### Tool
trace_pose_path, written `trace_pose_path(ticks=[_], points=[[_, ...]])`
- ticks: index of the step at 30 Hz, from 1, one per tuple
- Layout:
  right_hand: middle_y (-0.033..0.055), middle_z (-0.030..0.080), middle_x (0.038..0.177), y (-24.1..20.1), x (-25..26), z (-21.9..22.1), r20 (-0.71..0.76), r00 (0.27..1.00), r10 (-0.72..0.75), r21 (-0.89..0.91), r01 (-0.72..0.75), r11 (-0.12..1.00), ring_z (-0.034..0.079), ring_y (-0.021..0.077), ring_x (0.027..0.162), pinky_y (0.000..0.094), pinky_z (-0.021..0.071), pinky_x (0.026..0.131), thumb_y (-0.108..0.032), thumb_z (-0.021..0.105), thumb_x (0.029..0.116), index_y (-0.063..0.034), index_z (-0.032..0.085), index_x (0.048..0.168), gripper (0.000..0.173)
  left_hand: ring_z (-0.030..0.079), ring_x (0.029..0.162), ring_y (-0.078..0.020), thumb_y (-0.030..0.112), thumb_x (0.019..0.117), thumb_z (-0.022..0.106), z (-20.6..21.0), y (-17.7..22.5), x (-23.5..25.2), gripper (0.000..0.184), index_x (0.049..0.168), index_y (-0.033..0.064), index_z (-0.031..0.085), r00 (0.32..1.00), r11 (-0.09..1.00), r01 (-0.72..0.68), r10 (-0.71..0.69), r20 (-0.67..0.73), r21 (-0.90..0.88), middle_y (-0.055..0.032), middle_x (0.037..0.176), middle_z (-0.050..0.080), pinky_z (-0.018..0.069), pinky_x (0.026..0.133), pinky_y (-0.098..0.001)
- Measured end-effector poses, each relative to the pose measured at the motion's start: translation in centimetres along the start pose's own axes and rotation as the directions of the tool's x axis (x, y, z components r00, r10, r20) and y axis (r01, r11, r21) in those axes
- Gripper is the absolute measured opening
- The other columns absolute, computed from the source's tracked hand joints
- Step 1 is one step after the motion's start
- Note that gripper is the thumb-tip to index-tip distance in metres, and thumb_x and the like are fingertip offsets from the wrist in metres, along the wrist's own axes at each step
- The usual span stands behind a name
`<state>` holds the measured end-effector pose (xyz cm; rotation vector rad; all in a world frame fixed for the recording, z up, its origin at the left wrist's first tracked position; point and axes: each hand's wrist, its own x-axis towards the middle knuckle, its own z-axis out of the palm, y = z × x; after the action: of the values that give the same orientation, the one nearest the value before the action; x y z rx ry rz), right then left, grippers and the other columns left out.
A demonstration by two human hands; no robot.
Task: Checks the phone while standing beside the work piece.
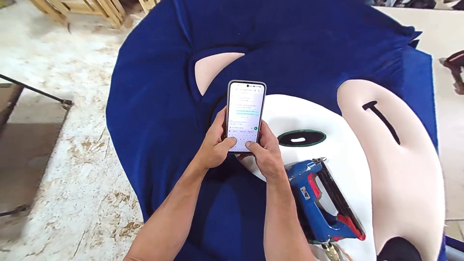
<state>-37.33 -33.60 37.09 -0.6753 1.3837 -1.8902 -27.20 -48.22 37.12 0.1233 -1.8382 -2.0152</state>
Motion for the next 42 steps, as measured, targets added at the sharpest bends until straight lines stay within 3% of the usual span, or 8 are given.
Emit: trace_pose_path(ticks=[4, 10, 19, 24, 28, 35, 39, 42], points=[[0.0181, 0.068, 0.117, -0.1, 0.0, 0.0, -0.011, 1.0, -0.009, 0.036, 0.009, 0.999, 0.074, 0.0289, 0.093, 0.0434, 0.0657, 0.061, -0.001, 0.042, 0.0996, 0.0011, 0.039, 0.149, 0.049, 0.068, 0.113, -0.0217, -0.002, 0.0876, 0.044, -0.2, -0.1, 0.0, 0.077, 0.159, 0.006, 0.018, 0.999, 0.999, -0.017, 0.019, 0.036, -0.046, -0.0146, 0.132, 0.062, 0.0595, 0.096, -0.0401], [0.018, 0.066, 0.123, -0.4, -0.1, 0.2, 0.021, 0.999, 0.035, -0.028, -0.035, 0.999, 0.073, 0.0279, 0.099, 0.0416, 0.0668, 0.067, 0.006, 0.055, 0.0869, 0.0008, 0.029, 0.153, 0.072, 0.066, 0.117, -0.0225, 0.001, 0.0882, 0.042, -0.6, -0.2, 0.1, 0.075, 0.159, 0.005, 0.019, 0.999, 0.997, -0.01, 0.014, 0.042, -0.08, -0.0156, 0.135, 0.06, 0.0579, 0.099, -0.0409], [0.0187, 0.068, 0.116, -0.2, 0.0, 0.1, -0.022, 1.0, 0.013, -0.012, -0.013, 1.0, 0.074, 0.0288, 0.092, 0.0429, 0.0654, 0.061, 0.003, 0.045, 0.0908, 0.0032, 0.038, 0.147, 0.057, 0.065, 0.117, -0.0203, 0.011, 0.0949, 0.039, -0.5, -0.4, 0.1, 0.065, 0.157, 0.006, 0.024, 1.0, 0.997, 0.004, -0.001, 0.031, -0.083, -0.0136, 0.133, 0.061, 0.0556, 0.101, -0.0391], [0.0159, 0.069, 0.114, -0.1, 0.0, 0.1, -0.034, 0.999, -0.015, 0.016, 0.016, 1.0, 0.074, 0.0263, 0.091, 0.0402, 0.065, 0.059, -0.011, 0.037, 0.104, 0.0015, 0.041, 0.146, 0.044, 0.062, 0.122, -0.0198, 0.023, 0.0984, 0.038, -0.6, -0.4, 0.1, 0.063, 0.158, 0.0076, 0.025, 1.0, 0.998, -0.002, 0.004, 0.025, -0.063, -0.0122, 0.137, 0.06, 0.0522, 0.106, -0.0396], [0.0131, 0.072, 0.103, -0.3, 0.1, 0.7, -0.177, 0.984, 0.025, 0.028, -0.021, 0.999, 0.075, 0.0224, 0.081, 0.0373, 0.0637, 0.052, -0.016, 0.033, 0.1102, -0.0008, 0.052, 0.137, 0.037, 0.061, 0.123, -0.0196, 0.029, 0.1015, 0.033, -0.5, -0.6, 0.0, 0.061, 0.158, 0.0071, 0.025, 0.999, 0.998, -0.008, 0.011, 0.037, -0.067, -0.0116, 0.138, 0.059, 0.051, 0.106, -0.0395], [0.014, 0.071, 0.115, 0.3, 0.0, 0.3, -0.113, 0.992, 0.052, 0.147, -0.035, 0.989, 0.075, 0.0245, 0.09, 0.0373, 0.0621, 0.052, -0.034, 0.023, 0.1075, -0.0054, 0.045, 0.145, 0.052, 0.061, 0.124, -0.0206, 0.035, 0.1033, 0.029, -0.7, -0.8, 0.0, 0.061, 0.159, 0.0092, 0.026, 1.0, 0.998, -0.001, 0.002, 0.023, -0.059, -0.012, 0.139, 0.059, 0.0515, 0.105, -0.0409], [0.0143, 0.067, 0.126, 0.3, -0.2, 0.2, 0.022, 1.0, 0.004, 0.285, -0.01, 0.959, 0.074, 0.0266, 0.095, 0.0371, 0.0624, 0.055, -0.05, 0.033, 0.1051, -0.0096, 0.031, 0.153, 0.063, 0.055, 0.133, -0.0239, 0.041, 0.1057, 0.023, -0.7, -0.6, 0.0, 0.063, 0.161, 0.0102, 0.022, 0.999, 0.996, -0.028, 0.031, 0.026, -0.088, -0.0141, 0.148, 0.053, 0.0465, 0.112, -0.0446], [0.0134, 0.066, 0.128, 0.6, -0.2, 0.1, 0.076, 0.996, -0.038, 0.401, 0.004, 0.916, 0.073, 0.0286, 0.101, 0.0413, 0.0634, 0.06, -0.054, 0.036, 0.1034, -0.0105, 0.031, 0.153, 0.066, 0.054, 0.134, -0.021, 0.053, 0.1078, 0.016, -0.5, -0.5, -0.1, 0.069, 0.16, 0.0086, 0.026, 0.995, 0.996, -0.091, 0.092, -0.05, 0.025, -0.0108, 0.149, 0.053, 0.0459, 0.114, -0.0428]])
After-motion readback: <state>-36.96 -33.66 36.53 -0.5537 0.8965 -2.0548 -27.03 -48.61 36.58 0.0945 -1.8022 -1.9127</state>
